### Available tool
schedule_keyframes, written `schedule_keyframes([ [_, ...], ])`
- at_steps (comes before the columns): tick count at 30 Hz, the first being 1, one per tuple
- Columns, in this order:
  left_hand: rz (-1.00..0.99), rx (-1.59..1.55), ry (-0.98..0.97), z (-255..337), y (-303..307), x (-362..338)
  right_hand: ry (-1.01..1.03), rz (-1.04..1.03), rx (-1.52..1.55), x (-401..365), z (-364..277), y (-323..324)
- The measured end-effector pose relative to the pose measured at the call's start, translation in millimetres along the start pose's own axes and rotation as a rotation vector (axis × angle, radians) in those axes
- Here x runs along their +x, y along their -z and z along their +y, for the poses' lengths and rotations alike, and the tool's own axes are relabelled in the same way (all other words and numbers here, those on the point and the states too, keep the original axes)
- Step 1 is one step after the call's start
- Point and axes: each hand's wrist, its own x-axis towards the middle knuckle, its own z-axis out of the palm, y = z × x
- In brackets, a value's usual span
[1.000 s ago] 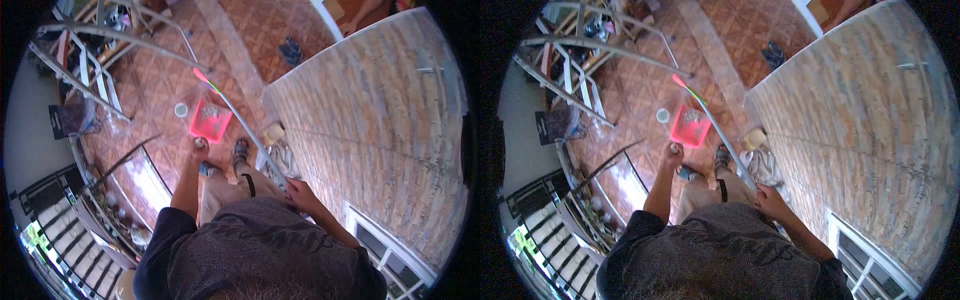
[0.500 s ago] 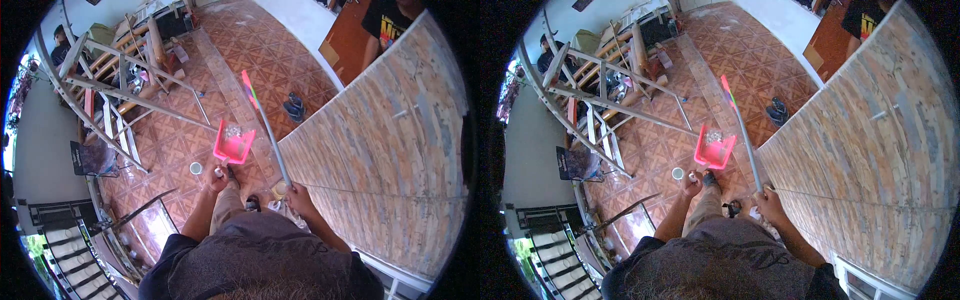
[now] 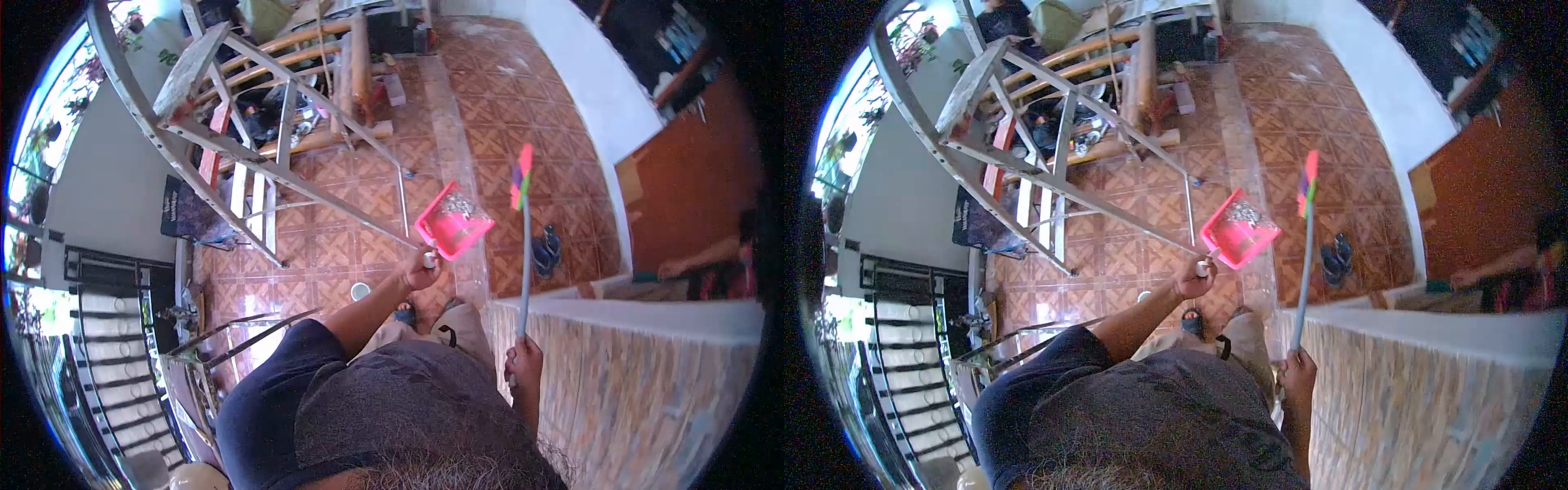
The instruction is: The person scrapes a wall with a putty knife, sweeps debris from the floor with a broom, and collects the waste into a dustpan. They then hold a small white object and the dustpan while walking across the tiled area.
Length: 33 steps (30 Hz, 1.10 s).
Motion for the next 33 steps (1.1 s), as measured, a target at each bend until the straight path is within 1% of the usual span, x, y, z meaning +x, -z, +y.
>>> schedule_keyframes([
  [1,-0.002,-0.009,-0.021,5.5,-15.5,7.1,-0.004,-0.020,-0.010,15.1,-6.5,-0.5],
  [3,-0.058,-0.086,0.081,19.3,-44.6,27.2,-0.007,0.008,0.004,49.6,-17.0,3.3],
  [4,-0.033,-0.041,-0.008,31.0,-46.4,46.8,-0.050,0.036,0.010,41.0,-54.1,-15.0],
  [5,-0.024,-0.057,-0.018,39.0,-54.5,54.8,-0.066,0.028,-0.002,54.7,-64.2,-16.1],
  [7,-0.048,-0.080,0.028,55.0,-85.0,82.7,-0.084,0.053,-0.012,91.3,-89.1,-13.1],
  [8,-0.075,-0.070,0.022,64.9,-92.3,98.9,-0.065,0.060,0.012,135.7,-67.9,9.2],
  [11,-0.046,-0.126,0.054,80.7,-141.0,122.3,-0.071,0.017,-0.012,161.4,-132.3,-2.9],
  [12,-0.039,-0.102,0.022,91.3,-150.2,136.7,-0.071,0.034,-0.026,171.1,-151.5,-8.0],
  [15,-0.060,-0.136,0.030,117.2,-193.9,164.7,-0.069,0.037,0.060,237.9,-161.7,0.9],
  [16,-0.078,-0.157,0.072,130.3,-203.8,175.4,-0.073,0.056,0.062,242.0,-181.0,-9.4],
  [18,-0.119,-0.154,0.063,144.4,-223.4,193.1,-0.060,0.051,0.021,246.1,-232.5,-34.9],
  [19,-0.142,-0.146,0.070,156.4,-236.2,203.2,-0.053,0.081,0.028,257.4,-246.1,-34.6],
  [21,-0.127,-0.141,0.046,179.8,-263.9,220.3,-0.054,0.013,0.069,291.3,-264.3,-41.0],
  [22,-0.094,-0.183,0.046,193.0,-278.0,230.3,-0.025,0.044,0.020,311.3,-274.0,-46.7],
  [23,-0.094,-0.175,0.062,207.5,-289.5,240.5,-0.018,0.058,0.028,326.7,-281.1,-49.9],
  [24,-0.113,-0.157,0.051,220.0,-300.3,251.3,-0.009,0.044,-0.034,342.6,-290.7,-52.0],
  [25,-0.136,-0.140,0.040,234.9,-311.6,263.7,0.003,0.030,-0.098,358.0,-307.0,-59.4],
  [26,-0.133,-0.198,0.082,251.0,-322.2,276.8,0.011,0.045,-0.098,378.1,-320.9,-65.8],
  [28,-0.129,-0.225,0.092,282.8,-352.9,304.5,0.041,0.098,-0.171,423.8,-336.3,-79.1],
  [31,-0.097,-0.272,0.115,334.6,-394.9,346.6,0.054,0.081,-0.127,492.1,-366.1,-101.6],
  [33,-0.144,-0.208,0.062,359.9,-420.1,368.4,0.062,0.099,-0.145,519.0,-396.4,-122.0],
])
